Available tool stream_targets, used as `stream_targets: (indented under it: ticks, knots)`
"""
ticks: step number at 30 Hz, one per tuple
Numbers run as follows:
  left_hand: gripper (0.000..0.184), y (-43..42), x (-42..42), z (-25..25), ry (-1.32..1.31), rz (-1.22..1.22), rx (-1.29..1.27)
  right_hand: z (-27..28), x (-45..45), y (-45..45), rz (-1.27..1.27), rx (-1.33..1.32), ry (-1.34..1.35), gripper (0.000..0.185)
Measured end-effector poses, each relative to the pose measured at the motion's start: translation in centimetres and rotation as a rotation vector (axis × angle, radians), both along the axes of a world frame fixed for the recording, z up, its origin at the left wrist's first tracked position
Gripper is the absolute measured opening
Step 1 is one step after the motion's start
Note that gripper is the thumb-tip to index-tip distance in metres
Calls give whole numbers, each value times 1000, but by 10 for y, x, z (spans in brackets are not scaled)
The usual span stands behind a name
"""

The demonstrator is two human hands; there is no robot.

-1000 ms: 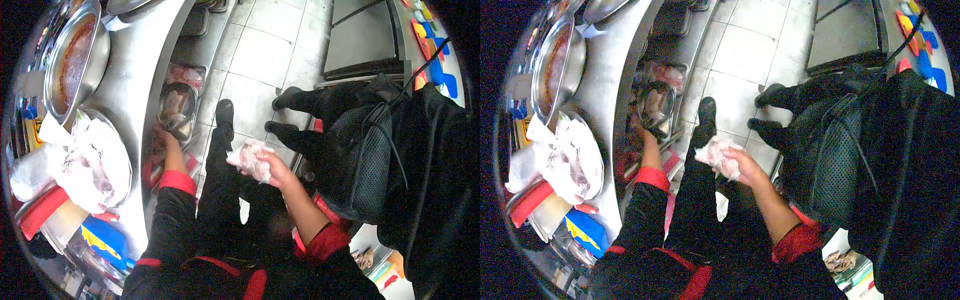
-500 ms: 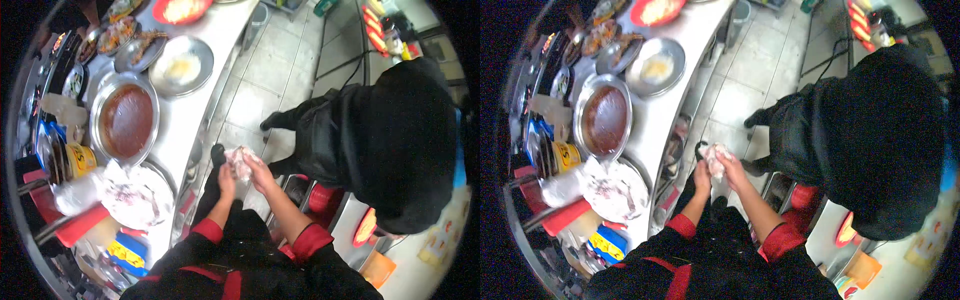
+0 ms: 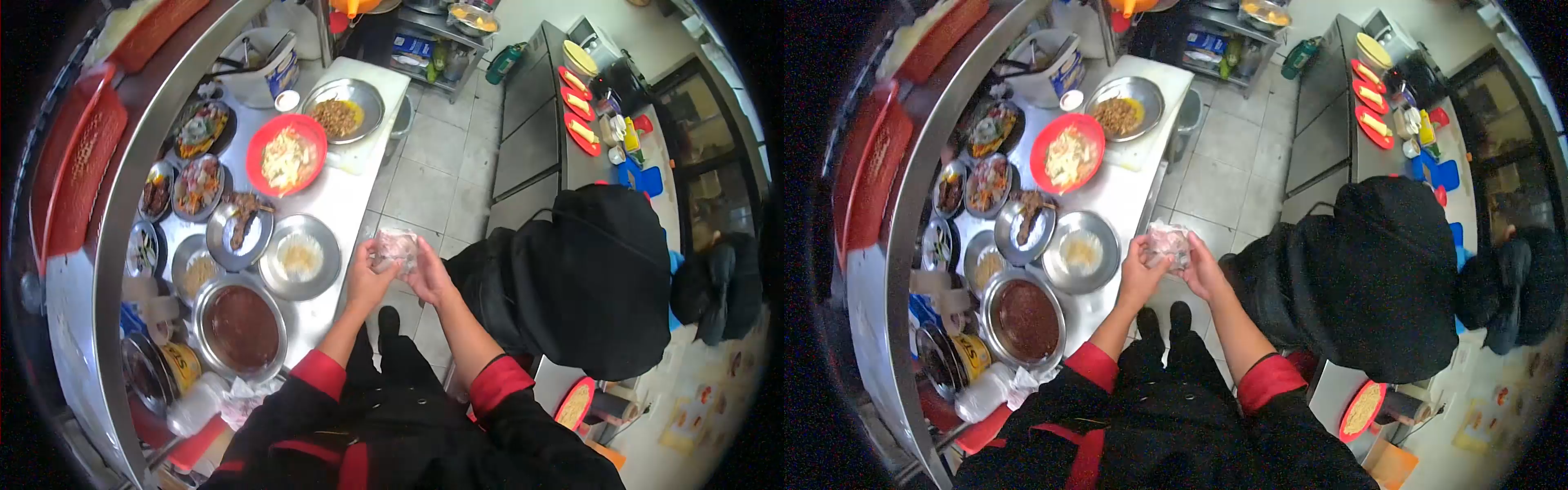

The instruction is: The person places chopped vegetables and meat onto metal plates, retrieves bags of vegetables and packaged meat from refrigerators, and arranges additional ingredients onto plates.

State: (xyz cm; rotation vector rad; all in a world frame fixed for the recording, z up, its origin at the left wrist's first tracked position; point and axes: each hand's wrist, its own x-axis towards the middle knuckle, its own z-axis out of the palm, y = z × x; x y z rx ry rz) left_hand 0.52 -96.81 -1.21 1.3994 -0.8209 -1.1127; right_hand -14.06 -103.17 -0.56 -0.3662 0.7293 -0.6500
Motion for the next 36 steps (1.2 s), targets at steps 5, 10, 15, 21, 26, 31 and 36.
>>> stream_targets:
  ticks: [5,10,15,21,26,31,36]
  knots:
    - [60,-64,13,12,-527,-54,31,-12,4,-58,137,-43,48,63]
    - [65,-129,-6,14,-610,-253,21,-27,6,-118,14,-98,320,81]
    - [57,-197,11,-30,-631,-488,-60,-77,-22,-175,-186,-161,542,78]
    - [47,-273,11,-48,-581,-436,181,4,-46,-237,-369,-102,681,95]
    - [47,-332,-44,-15,-621,-756,193,48,-59,-303,-475,-129,637,100]
    - [49,-409,-115,-41,-719,-1046,107,33,-85,-378,-663,-128,1074,101]
    - [47,-473,-181,-131,-727,-1295,-127,-2,-98,-421,-717,-1,1280,98]
